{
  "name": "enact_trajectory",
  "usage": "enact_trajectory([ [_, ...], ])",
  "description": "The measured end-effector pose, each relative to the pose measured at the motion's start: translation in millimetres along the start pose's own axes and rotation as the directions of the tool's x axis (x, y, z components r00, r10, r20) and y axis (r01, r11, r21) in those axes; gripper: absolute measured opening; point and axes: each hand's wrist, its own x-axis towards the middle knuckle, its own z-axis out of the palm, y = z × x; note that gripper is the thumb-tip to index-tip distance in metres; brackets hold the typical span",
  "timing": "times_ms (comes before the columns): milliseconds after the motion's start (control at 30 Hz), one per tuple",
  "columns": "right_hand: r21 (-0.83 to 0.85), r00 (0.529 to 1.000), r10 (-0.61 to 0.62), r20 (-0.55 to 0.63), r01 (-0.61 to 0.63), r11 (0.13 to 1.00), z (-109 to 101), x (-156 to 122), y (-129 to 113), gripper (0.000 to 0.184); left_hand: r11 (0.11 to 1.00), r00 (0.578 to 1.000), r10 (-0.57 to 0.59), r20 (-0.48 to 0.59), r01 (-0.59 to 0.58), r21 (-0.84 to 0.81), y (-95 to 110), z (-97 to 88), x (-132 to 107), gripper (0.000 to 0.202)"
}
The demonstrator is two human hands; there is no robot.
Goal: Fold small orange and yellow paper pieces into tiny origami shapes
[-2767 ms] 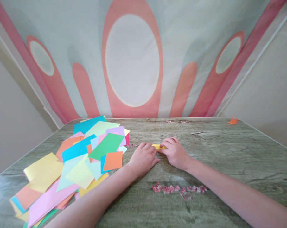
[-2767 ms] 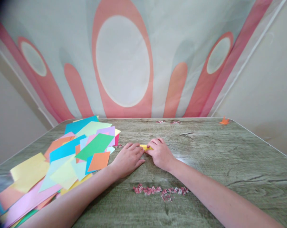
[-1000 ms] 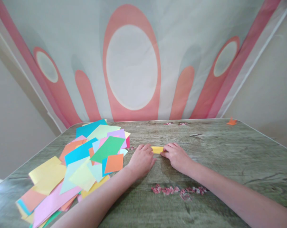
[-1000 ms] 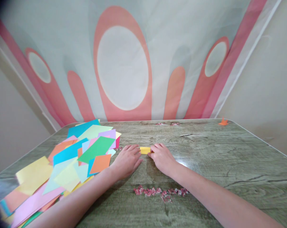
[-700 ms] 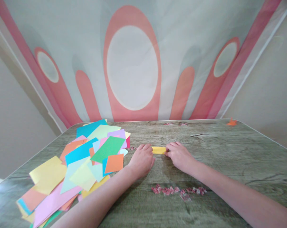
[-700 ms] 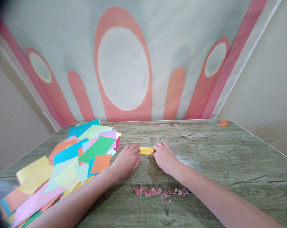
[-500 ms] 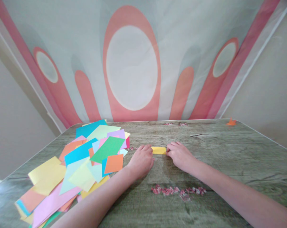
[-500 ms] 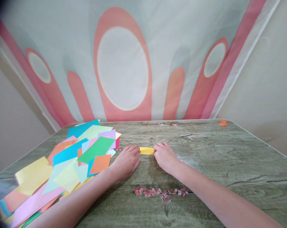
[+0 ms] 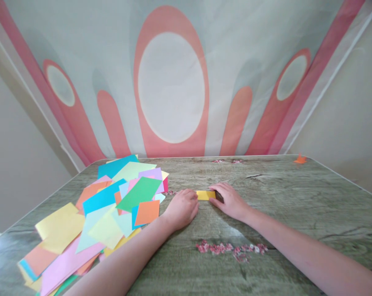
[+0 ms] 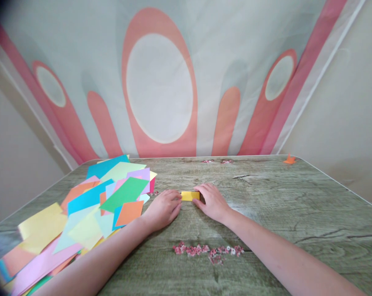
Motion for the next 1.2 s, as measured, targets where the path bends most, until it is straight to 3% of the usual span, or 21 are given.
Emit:
enact_trajectory([
  [200, 0.062, 1.000, 0.006, -0.024, -0.004, 0.998, 2.3, -1.0, 0.3, 0.030, 0.995, 0.997, -0.025, -0.068, 0.018, -0.095, -8.0, 9.0, -1.1, 0.024],
  [467, 0.170, 0.997, 0.024, -0.067, -0.013, 0.985, -2.3, -0.9, -10.3, 0.032, 0.983, 0.993, -0.058, -0.104, 0.039, -0.178, -8.7, 8.1, -0.6, 0.018],
  [600, 0.226, 0.997, 0.025, -0.069, -0.009, 0.974, -1.8, -2.2, -14.8, 0.027, 0.977, 0.989, -0.097, -0.109, 0.074, -0.198, -6.0, 6.1, -0.9, 0.024],
  [767, 0.255, 0.995, 0.046, -0.090, -0.022, 0.967, -1.6, -3.4, -20.9, 0.025, 0.962, 0.970, -0.178, -0.165, 0.136, -0.238, -2.0, 0.9, -1.5, 0.044],
  [1100, 0.165, 0.989, -0.105, -0.106, 0.122, 0.979, -3.9, -3.5, -28.0, 0.009, 0.925, 0.991, -0.026, -0.128, -0.025, -0.379, 8.0, 2.3, -1.6, 0.034],
  [1200, 0.148, 0.987, -0.122, -0.104, 0.137, 0.979, -4.6, -3.4, -30.3, 0.008, 0.917, 0.993, -0.034, -0.113, -0.014, -0.398, 8.2, 2.9, -0.7, 0.035],
])
